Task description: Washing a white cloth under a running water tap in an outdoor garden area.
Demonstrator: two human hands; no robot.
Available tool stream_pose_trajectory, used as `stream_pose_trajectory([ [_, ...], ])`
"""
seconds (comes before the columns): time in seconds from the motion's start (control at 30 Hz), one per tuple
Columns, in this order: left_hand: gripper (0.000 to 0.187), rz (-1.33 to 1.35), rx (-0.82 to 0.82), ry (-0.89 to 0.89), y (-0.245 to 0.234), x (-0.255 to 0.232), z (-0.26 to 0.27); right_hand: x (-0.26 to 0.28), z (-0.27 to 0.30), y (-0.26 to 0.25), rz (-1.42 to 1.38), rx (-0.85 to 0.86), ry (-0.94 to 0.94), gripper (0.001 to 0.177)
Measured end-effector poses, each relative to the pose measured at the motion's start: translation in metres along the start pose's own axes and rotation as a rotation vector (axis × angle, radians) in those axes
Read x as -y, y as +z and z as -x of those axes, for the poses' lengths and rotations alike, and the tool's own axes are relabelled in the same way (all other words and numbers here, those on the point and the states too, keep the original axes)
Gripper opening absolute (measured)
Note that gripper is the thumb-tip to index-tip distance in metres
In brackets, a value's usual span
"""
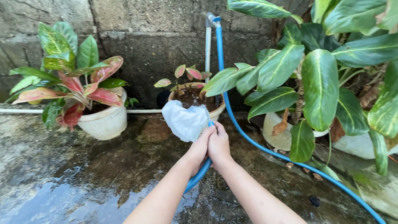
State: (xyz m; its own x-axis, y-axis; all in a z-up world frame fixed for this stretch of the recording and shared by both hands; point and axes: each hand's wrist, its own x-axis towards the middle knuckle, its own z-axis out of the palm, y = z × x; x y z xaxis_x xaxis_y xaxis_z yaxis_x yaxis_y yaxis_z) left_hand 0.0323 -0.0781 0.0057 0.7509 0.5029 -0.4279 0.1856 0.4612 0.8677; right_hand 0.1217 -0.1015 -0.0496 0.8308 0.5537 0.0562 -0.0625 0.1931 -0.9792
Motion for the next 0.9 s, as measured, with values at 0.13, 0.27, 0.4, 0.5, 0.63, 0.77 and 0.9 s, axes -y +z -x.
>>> stream_pose_trajectory([
  [0.13,0.048,-0.018,-0.019,0.046,-0.006,0.015,-0.026,0.015,0.012,-0.003,0.020,0.003,0.109,0.036],
  [0.27,0.045,-0.013,-0.002,0.048,-0.004,0.014,-0.022,0.020,0.015,-0.005,0.035,0.002,0.116,0.037],
  [0.4,0.043,-0.035,0.000,0.043,-0.001,0.012,-0.017,0.014,0.012,-0.007,0.036,-0.002,0.091,0.037],
  [0.5,0.042,-0.030,-0.002,0.070,-0.005,0.016,-0.023,0.017,0.014,-0.006,0.038,0.003,0.096,0.037],
  [0.63,0.042,-0.031,-0.002,0.076,-0.003,0.010,-0.015,0.014,0.013,-0.004,0.048,0.001,0.090,0.036],
  [0.77,0.039,-0.017,-0.009,0.041,-0.004,0.005,-0.011,0.019,0.013,0.000,0.010,0.011,0.077,0.036],
  [0.9,0.052,-0.054,-0.011,0.026,-0.019,0.008,-0.030,0.025,0.011,0.001,-0.056,0.047,0.187,0.038],
])
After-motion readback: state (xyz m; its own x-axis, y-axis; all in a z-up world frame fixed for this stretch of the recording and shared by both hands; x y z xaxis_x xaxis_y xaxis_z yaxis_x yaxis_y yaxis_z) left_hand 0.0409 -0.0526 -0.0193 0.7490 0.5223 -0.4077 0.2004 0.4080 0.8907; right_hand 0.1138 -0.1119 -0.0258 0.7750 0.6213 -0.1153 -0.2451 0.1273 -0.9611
